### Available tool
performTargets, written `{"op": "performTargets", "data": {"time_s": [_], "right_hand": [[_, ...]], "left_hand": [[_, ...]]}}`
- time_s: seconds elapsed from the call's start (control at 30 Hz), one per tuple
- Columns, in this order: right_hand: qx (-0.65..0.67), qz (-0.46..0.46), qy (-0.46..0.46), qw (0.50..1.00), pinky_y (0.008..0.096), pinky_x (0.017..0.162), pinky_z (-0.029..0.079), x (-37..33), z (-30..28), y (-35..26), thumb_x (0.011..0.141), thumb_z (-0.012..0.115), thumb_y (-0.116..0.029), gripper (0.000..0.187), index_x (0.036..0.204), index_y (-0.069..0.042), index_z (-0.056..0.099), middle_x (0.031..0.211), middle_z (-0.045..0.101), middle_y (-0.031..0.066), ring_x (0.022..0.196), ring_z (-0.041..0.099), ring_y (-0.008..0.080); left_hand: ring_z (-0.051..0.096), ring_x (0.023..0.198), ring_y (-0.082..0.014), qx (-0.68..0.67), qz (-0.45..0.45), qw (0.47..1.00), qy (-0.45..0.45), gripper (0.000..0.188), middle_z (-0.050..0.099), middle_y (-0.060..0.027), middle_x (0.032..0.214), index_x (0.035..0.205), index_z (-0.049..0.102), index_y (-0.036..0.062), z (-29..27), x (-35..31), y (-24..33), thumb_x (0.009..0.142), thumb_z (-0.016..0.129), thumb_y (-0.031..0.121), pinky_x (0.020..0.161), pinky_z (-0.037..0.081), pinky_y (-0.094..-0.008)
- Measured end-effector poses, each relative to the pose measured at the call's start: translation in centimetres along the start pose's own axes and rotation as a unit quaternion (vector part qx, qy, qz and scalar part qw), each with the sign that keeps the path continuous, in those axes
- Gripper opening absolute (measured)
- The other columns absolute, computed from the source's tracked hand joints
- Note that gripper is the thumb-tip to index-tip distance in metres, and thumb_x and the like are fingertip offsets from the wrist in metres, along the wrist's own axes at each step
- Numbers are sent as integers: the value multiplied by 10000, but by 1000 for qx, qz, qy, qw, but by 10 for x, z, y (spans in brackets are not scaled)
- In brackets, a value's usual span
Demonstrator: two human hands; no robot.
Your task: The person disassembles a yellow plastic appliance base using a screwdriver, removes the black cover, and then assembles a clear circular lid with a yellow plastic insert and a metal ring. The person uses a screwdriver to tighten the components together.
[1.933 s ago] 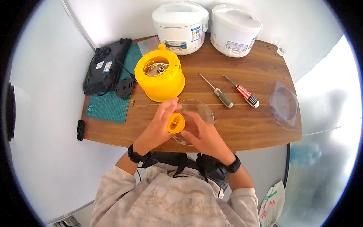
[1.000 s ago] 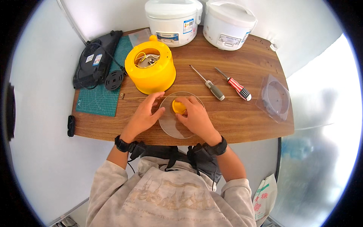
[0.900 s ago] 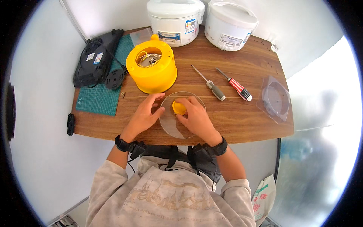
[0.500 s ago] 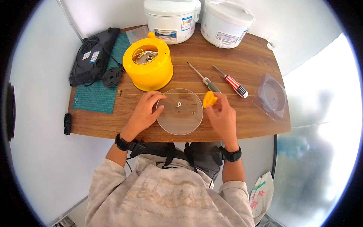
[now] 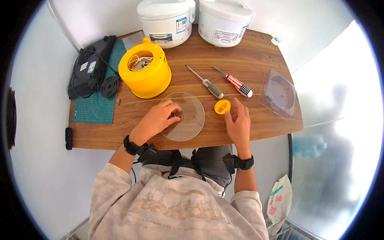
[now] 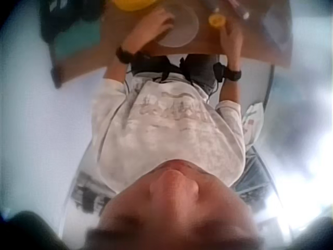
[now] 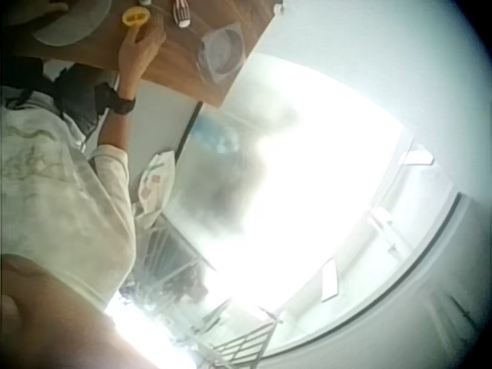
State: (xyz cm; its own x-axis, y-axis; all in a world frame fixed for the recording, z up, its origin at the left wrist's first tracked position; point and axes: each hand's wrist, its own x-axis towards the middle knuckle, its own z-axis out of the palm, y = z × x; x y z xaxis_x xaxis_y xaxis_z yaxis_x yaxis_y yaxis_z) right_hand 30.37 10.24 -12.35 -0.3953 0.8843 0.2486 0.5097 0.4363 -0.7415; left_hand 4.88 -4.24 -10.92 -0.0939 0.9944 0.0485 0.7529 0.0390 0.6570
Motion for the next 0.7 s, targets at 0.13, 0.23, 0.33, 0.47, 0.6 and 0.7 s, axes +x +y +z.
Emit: {"op": "performTargets", "data": {"time_s": [0.13, 0.23, 0.33, 0.47, 0.6, 0.7], "right_hand": [[-78, -92, 66, 991, 386, 770, 525, 7, -2, -4, 912, 657, -93, 351, 1258, -57, 614, 1121, 592, 148, 823, 619, 316], [-39, -111, 36, 992, 412, 775, 533, 13, 0, -30, 904, 658, -106, 295, 1193, -57, 626, 1072, 611, 152, 852, 622, 367], [-9, -140, -89, 986, 431, 768, 538, 16, 20, -47, 898, 654, -118, 258, 1149, -62, 633, 1010, 635, 151, 890, 642, 376], [-15, -260, -202, 944, 444, 760, 537, 23, 52, -50, 906, 637, -111, 222, 1124, -73, 651, 983, 657, 147, 910, 655, 372], [-38, -272, -247, 929, 457, 769, 528, 26, 70, -61, 918, 628, -109, 200, 1112, -84, 671, 998, 658, 142, 907, 651, 374], [-40, -274, -256, 926, 464, 767, 523, 29, 81, -61, 919, 631, -116, 172, 1083, -83, 672, 981, 649, 141, 897, 645, 374]], "left_hand": [[639, 976, -318, -9, 12, 1000, 5, 123, 620, -135, 1031, 952, 630, 26, 5, 0, -2, 915, 685, 130, 853, 522, -388], [632, 977, -335, 24, 32, 999, 6, 116, 619, -146, 984, 960, 632, 27, 8, 0, -8, 910, 680, 119, 842, 518, -393], [635, 919, -356, 33, 40, 998, 28, 128, 642, -152, 957, 987, 636, 20, 11, -2, -11, 900, 675, 105, 809, 525, -404], [654, 820, -334, -15, -2, 998, 64, 153, 677, -152, 938, 1028, 640, 16, 0, -1, -4, 898, 662, 93, 756, 531, -384], [665, 819, -298, -53, -56, 981, 177, 141, 678, -150, 910, 1037, 630, 15, -11, -6, -18, 912, 636, 79, 743, 524, -370], [663, 822, -269, -153, -108, 953, 240, 138, 674, -159, 919, 1082, 608, 10, -4, -11, -33, 966, 593, 83, 740, 520, -351]]}}
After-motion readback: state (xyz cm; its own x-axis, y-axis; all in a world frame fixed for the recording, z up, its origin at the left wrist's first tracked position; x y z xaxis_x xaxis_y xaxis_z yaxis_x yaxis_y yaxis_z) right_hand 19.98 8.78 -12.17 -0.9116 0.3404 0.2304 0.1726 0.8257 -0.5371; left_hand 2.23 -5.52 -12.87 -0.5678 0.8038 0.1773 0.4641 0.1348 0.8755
